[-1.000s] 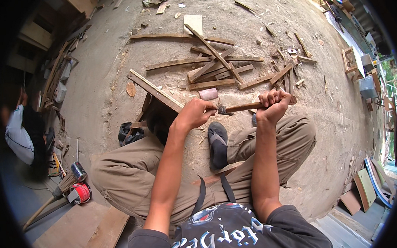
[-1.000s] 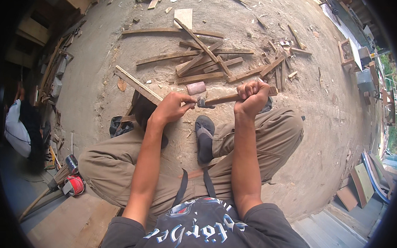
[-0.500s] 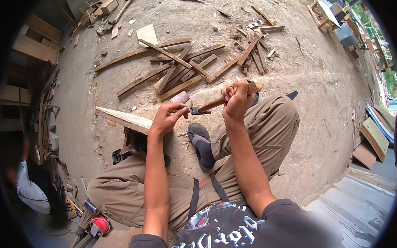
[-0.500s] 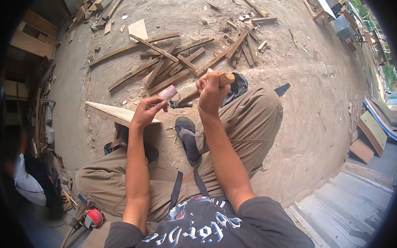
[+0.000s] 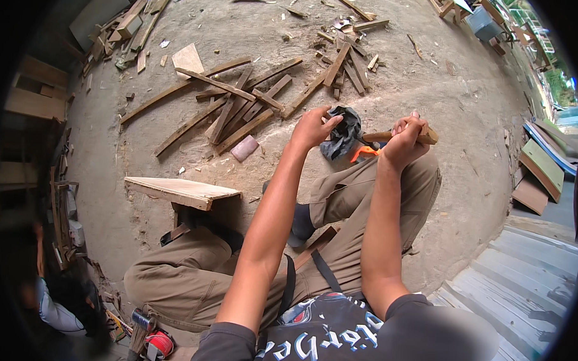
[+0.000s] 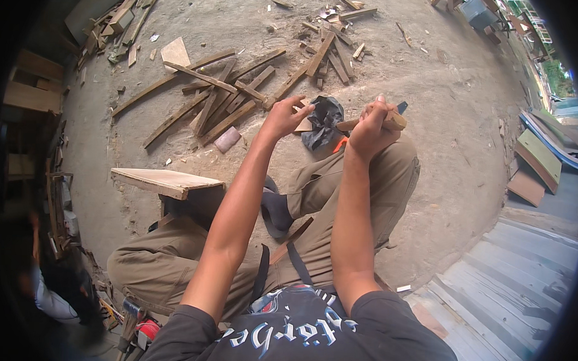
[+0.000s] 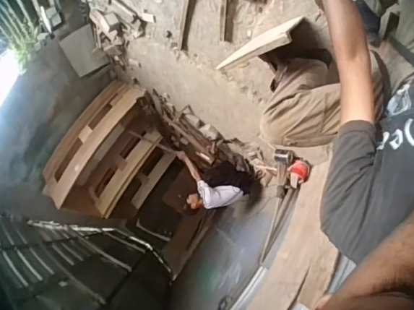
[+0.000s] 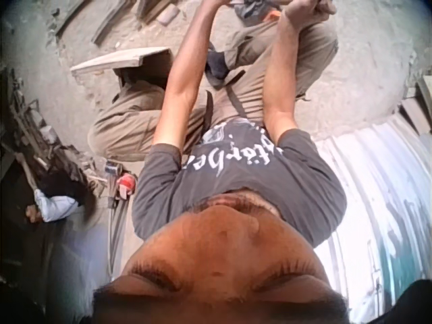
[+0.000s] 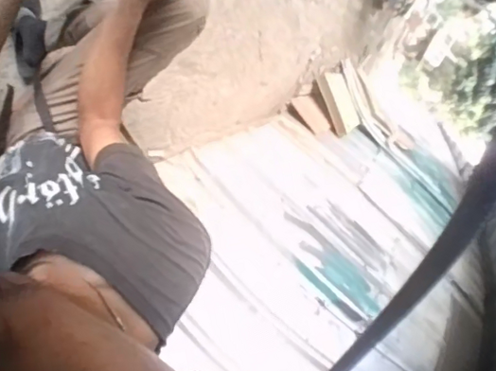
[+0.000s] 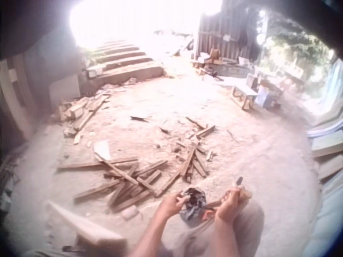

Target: The person sits on the ground and uses a hammer to drive nails into wooden planks, assembling them into a frame. The person repeatedly positions planks, hammers nails, and adjusts the frame while working on the ground.

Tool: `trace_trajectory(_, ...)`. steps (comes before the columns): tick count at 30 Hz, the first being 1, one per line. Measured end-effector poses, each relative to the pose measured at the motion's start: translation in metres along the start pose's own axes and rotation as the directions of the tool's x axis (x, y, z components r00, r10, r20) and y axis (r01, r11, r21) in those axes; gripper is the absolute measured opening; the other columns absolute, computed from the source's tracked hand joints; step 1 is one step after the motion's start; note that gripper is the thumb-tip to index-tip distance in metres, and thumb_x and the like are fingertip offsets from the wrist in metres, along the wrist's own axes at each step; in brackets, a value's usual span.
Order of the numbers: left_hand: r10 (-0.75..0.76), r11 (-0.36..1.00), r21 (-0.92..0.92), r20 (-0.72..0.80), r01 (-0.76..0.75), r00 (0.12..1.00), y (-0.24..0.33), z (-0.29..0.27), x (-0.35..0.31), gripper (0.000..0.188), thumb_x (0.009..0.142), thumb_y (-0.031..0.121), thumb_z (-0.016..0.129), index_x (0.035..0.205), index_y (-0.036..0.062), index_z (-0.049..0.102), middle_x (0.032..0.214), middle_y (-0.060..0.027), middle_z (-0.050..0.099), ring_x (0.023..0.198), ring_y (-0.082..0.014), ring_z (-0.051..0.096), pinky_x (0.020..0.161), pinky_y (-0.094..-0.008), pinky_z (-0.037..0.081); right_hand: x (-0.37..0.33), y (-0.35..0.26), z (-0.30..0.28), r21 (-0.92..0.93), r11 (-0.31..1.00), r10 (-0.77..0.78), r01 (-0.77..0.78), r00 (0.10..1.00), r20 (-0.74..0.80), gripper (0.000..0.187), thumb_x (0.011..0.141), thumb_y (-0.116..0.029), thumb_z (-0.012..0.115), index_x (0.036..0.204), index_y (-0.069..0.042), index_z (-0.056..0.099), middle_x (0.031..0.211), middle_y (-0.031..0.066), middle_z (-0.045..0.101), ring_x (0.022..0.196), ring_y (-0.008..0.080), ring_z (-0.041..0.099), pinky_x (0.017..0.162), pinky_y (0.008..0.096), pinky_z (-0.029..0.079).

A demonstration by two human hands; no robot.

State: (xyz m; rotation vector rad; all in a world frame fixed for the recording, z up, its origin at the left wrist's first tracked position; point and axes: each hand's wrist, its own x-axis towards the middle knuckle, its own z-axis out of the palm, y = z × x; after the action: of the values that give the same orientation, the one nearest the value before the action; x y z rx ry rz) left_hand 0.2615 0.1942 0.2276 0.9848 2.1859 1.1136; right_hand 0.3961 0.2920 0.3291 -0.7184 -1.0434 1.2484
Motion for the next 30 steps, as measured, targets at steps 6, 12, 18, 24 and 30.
trace_trajectory(6,-0.136,0.99,0.059,0.167,0.127,0.977,-0.011,-0.056,-0.03,0.059,0.091,0.046,0.064,0.126,-0.0009,0.06,0.116,-0.0204,0.066,0.105,-0.0286,0.066,0.088,-0.0385,0.052,0.007,0.012,0.0,-0.007,0.994,0.106,-0.106,0.992,-0.074,0.035,0.093,-0.022,0.063,0.065,-0.007,0.047,0.058,-0.0004,0.047,0.05,0.0079,0.044,0.045,0.0232,0.033)
trace_trajectory(12,-0.088,0.907,-0.419,-0.093,0.042,0.992,0.003,-0.198,-0.122,0.04,0.098,0.033,0.058,0.124,0.0029,0.061,0.111,-0.0088,0.068,0.104,-0.0166,0.063,0.091,-0.0309,0.048,-0.042,0.045,0.025,0.039,0.968,0.231,-0.249,0.936,0.265,0.045,0.092,-0.037,0.068,0.064,-0.008,0.049,0.054,0.0024,0.05,0.05,0.0112,0.052,0.052,0.0255,0.044)
trace_trajectory(18,-0.315,0.941,-0.227,-0.855,0.251,0.412,-0.08,-0.254,-0.2,0.05,0.089,0.028,0.068,0.126,-0.0027,0.053,0.129,-0.0197,0.054,0.116,-0.0265,0.053,0.097,-0.038,0.044,-0.135,0.045,0.065,-0.111,0.843,0.47,-0.527,0.62,0.628,0.041,0.096,-0.039,0.062,0.071,-0.009,0.052,0.06,-0.0025,0.049,0.057,0.0055,0.047,0.053,0.0215,0.037)
trace_trajectory(24,-0.451,0.81,-0.386,-0.892,0.442,0.047,-0.149,-0.213,-0.232,0.097,0.081,0.034,0.075,0.144,-0.012,0.018,0.153,-0.0298,0.02,0.143,-0.04,0.02,0.116,-0.0421,0.021,-0.205,0.091,0.064,-0.421,0.905,0.41,-0.06,0.385,0.827,0.059,0.097,-0.055,0.051,0.08,0.0,0.065,0.066,0.0104,0.06,0.066,0.0214,0.058,0.064,0.0345,0.046)
trace_trajectory(30,-0.686,0.727,-0.636,-0.694,0.259,0.22,-0.139,-0.185,-0.218,0.069,0.089,0.037,0.059,0.126,-0.0169,0.039,0.13,-0.0356,0.048,0.124,-0.043,0.048,0.104,-0.0418,0.037,-0.225,0.149,0.018,-0.632,0.698,0.616,0.336,0.167,0.77,0.06,0.095,-0.058,0.051,0.082,-0.001,0.064,0.072,0.0157,0.064,0.072,0.0409,0.06,0.07,0.0437,0.048)
